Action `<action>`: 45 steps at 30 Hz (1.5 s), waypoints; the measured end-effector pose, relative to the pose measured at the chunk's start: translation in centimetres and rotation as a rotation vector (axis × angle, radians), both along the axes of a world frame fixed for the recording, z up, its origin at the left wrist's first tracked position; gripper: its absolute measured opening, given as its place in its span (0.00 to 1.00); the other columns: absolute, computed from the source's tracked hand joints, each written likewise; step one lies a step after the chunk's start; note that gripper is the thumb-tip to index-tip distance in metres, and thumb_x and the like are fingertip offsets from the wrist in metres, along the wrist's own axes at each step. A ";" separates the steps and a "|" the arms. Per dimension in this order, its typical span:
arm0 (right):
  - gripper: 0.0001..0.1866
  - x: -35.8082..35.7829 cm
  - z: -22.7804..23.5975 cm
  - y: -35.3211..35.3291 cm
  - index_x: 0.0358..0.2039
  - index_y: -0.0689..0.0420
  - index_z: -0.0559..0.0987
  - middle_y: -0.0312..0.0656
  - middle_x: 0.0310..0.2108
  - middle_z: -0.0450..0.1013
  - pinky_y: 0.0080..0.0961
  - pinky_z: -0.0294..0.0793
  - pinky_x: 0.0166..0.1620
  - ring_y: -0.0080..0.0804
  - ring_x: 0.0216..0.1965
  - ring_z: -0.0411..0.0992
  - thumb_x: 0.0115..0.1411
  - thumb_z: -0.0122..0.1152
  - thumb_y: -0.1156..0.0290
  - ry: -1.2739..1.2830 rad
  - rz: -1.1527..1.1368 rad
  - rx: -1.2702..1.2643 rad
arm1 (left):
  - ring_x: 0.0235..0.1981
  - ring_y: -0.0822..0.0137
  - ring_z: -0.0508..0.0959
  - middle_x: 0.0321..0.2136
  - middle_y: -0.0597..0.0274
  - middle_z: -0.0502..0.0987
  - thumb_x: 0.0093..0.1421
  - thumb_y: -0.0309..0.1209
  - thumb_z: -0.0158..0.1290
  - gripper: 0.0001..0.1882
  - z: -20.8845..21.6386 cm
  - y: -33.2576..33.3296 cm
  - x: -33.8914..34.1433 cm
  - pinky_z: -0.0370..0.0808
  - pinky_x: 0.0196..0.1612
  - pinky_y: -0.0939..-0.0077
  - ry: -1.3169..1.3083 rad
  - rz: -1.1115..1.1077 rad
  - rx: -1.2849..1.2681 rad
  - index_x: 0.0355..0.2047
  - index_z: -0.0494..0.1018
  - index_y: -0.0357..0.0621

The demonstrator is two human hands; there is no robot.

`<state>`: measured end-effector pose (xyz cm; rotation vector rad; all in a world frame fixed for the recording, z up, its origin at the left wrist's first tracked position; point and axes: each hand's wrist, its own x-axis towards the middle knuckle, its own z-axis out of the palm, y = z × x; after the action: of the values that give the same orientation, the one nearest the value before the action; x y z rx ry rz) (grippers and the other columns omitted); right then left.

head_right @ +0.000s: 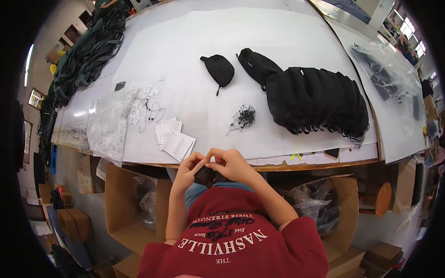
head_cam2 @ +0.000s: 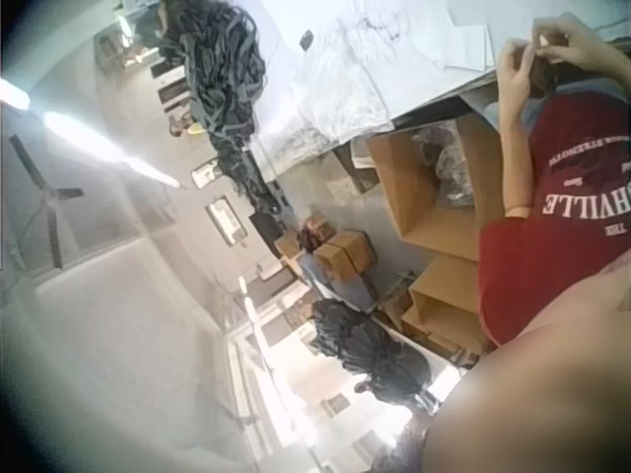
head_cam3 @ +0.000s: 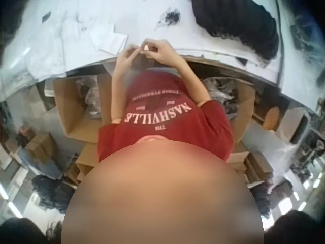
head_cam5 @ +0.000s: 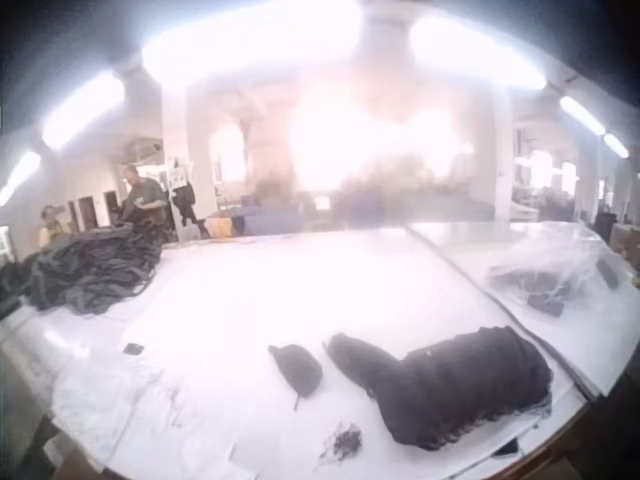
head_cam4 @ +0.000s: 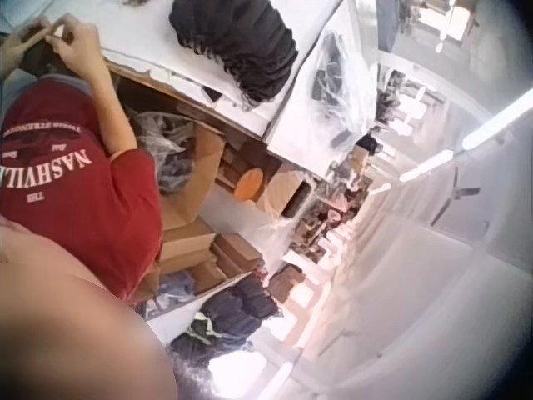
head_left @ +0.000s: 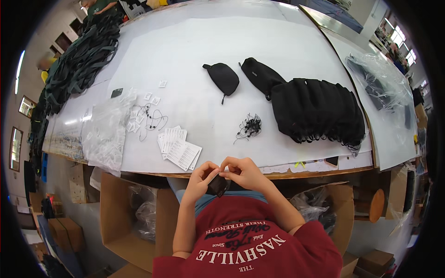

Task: Packing instruction manuals and small accessories into black zippered pouches.

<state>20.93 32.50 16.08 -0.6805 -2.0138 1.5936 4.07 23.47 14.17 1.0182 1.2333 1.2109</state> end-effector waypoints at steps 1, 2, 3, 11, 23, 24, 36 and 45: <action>0.05 0.3 -0.1 0.0 0.31 0.56 0.74 0.29 0.12 0.55 0.18 0.50 0.20 0.15 0.16 0.51 0.57 0.61 0.71 -0.006 0.015 -0.016 | 0.29 0.82 0.68 0.26 0.72 0.70 0.64 0.29 0.48 0.05 0.0 0.1 0.1 0.64 0.33 0.89 0.006 -0.011 0.006 0.34 0.69 0.40; 0.05 0.3 -0.1 0.1 0.32 0.56 0.74 0.28 0.12 0.55 0.17 0.50 0.20 0.14 0.16 0.51 0.59 0.59 0.70 -0.007 0.034 -0.028 | 0.28 0.82 0.68 0.26 0.71 0.70 0.65 0.29 0.48 0.05 -0.1 0.2 0.1 0.64 0.33 0.88 -0.002 -0.017 0.005 0.34 0.68 0.39; 0.05 0.3 -0.7 0.2 0.32 0.56 0.74 0.28 0.12 0.55 0.17 0.50 0.20 0.14 0.16 0.51 0.59 0.59 0.70 0.002 0.017 -0.018 | 0.28 0.81 0.68 0.25 0.71 0.69 0.65 0.28 0.47 0.05 -0.1 0.8 0.2 0.65 0.33 0.87 -0.011 -0.035 0.004 0.34 0.68 0.39; 0.08 2.0 -3.1 2.5 0.38 0.58 0.72 0.28 0.12 0.59 0.13 0.50 0.14 0.13 0.10 0.54 0.64 0.52 0.67 0.321 -0.083 -0.685 | 0.27 0.79 0.70 0.23 0.67 0.69 0.65 0.28 0.46 0.06 0.6 8.8 2.1 0.68 0.33 0.84 0.096 0.022 0.203 0.32 0.67 0.38; 0.06 4.5 -13.2 4.9 0.33 0.55 0.69 0.23 0.11 0.51 0.08 0.43 0.10 0.09 0.09 0.45 0.64 0.52 0.67 0.642 0.057 -1.329 | 0.55 0.53 0.64 0.55 0.55 0.64 0.43 0.14 0.50 0.31 -0.7 33.3 4.3 0.62 0.56 0.63 1.208 -0.305 0.625 0.51 0.64 0.45; 0.06 4.5 -13.1 5.1 0.33 0.55 0.69 0.23 0.11 0.51 0.08 0.43 0.10 0.09 0.09 0.45 0.64 0.52 0.67 0.648 0.045 -1.324 | 0.57 0.53 0.63 0.58 0.56 0.61 0.42 0.14 0.49 0.35 -1.1 35.7 4.6 0.61 0.58 0.62 1.330 -0.295 0.673 0.55 0.62 0.47; 0.06 4.8 -12.7 4.3 0.35 0.57 0.69 0.24 0.13 0.51 0.09 0.42 0.11 0.10 0.10 0.45 0.64 0.52 0.68 0.575 0.180 -1.415 | 0.45 0.61 0.73 0.37 0.65 0.78 0.42 0.19 0.55 0.19 -2.2 41.7 4.1 0.65 0.51 0.66 1.265 -0.502 0.509 0.37 0.77 0.50; 0.09 5.3 -12.6 5.2 0.28 0.61 0.69 0.28 0.13 0.55 0.08 0.44 0.10 0.10 0.10 0.47 0.57 0.59 0.71 0.506 0.112 -1.433 | 0.59 0.57 0.61 0.54 0.70 0.69 0.41 0.12 0.51 0.30 1.0 20.7 -6.3 0.55 0.60 0.63 1.071 -0.427 0.477 0.42 0.78 0.60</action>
<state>26.27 37.68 3.47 -0.4736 -0.3218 2.7797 -2.21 44.21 15.14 2.3315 1.3856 0.5829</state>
